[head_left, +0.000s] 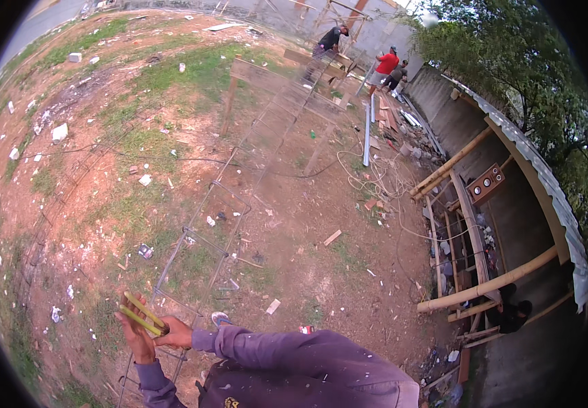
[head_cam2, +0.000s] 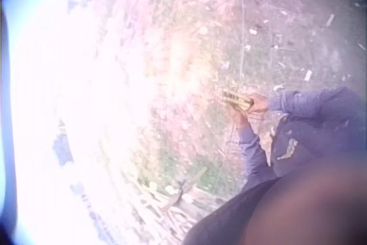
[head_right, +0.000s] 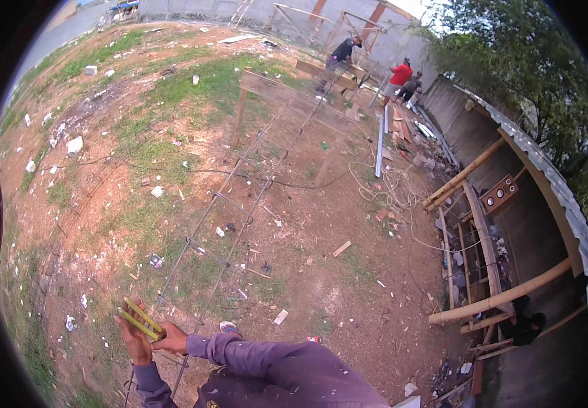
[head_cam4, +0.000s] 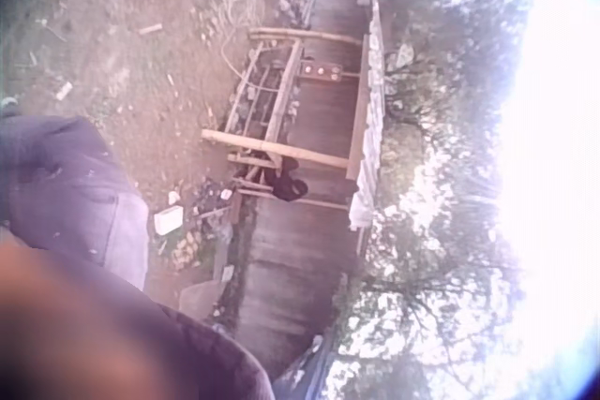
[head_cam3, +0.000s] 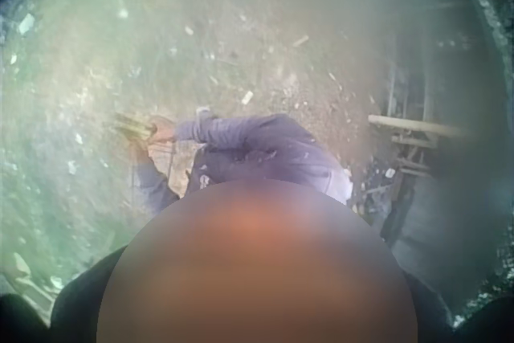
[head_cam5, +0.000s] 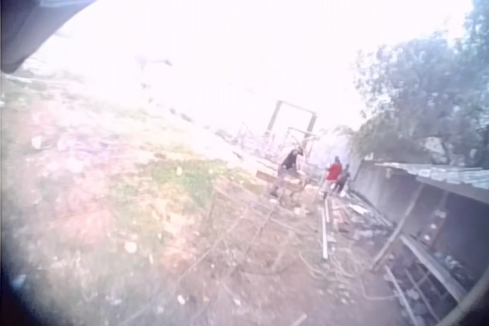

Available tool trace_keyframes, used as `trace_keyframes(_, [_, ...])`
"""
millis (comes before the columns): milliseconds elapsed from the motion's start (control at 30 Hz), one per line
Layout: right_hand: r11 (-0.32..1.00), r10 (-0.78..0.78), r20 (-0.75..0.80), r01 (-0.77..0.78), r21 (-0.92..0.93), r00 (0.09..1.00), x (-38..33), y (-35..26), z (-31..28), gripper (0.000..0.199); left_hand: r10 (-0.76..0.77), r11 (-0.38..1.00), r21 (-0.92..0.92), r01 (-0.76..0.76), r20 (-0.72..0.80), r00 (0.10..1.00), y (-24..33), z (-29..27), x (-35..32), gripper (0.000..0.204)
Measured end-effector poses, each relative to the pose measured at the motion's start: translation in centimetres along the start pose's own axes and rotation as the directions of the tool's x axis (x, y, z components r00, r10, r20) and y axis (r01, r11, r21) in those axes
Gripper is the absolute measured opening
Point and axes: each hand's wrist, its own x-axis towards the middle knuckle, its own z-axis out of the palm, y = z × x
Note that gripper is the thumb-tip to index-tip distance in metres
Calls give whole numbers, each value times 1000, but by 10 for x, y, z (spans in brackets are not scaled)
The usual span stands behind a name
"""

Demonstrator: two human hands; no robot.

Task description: The person uses pliers to bend and twist wire ties around intersecting rebar rods, securing a rectangular rebar cage on the ground. The person repeatedly positions the cage, ties joints, and adjusts the structure while other workers are visible in the background.

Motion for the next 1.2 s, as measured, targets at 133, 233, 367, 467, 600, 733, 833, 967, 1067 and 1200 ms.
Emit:
trace_keyframes(133, [727,-179,-250,299,618,952,-59,-51,-48,19,-111,791,608,-66,248,962,-31,86,-25,61])
trace_keyframes(233, [276,-269,-314,385,881,911,-77,-81,-110,14,-364,833,512,212,217,906,-49,132,-31,54])
trace_keyframes(367, [46,-362,-340,381,923,868,-85,-107,-172,11,-468,877,296,377,358,808,-68,164,-25,39])
trace_keyframes(467, [413,-115,-478,480,774,871,-86,-112,-183,17,-358,827,555,86,402,843,-76,171,-9,23])
trace_keyframes(600, [523,-113,-371,373,767,922,-91,-97,-216,28,-329,668,744,-1,297,897,-62,148,10,22])
trace_keyframes(733, [657,159,-567,342,672,808,-115,-64,-267,43,-142,792,593,144,-51,989,-34,94,19,18])
trace_keyframes(833, [838,506,-649,-502,213,569,-152,-51,-291,56,-19,597,789,146,-168,986,-17,47,9,18])
trace_keyframes(967, [594,735,-353,-801,-76,579,-174,-49,-293,61,-53,696,660,282,-345,937,-13,-1,-32,18])
trace_keyframes(1067, [437,776,-303,-818,-373,553,-137,-45,-293,50,-117,676,623,394,-438,891,-28,-16,-60,18])
trace_keyframes(1200, [292,683,-351,-680,-673,641,-54,-33,-292,35,-118,719,591,366,-415,902,-61,-4,-71,20])
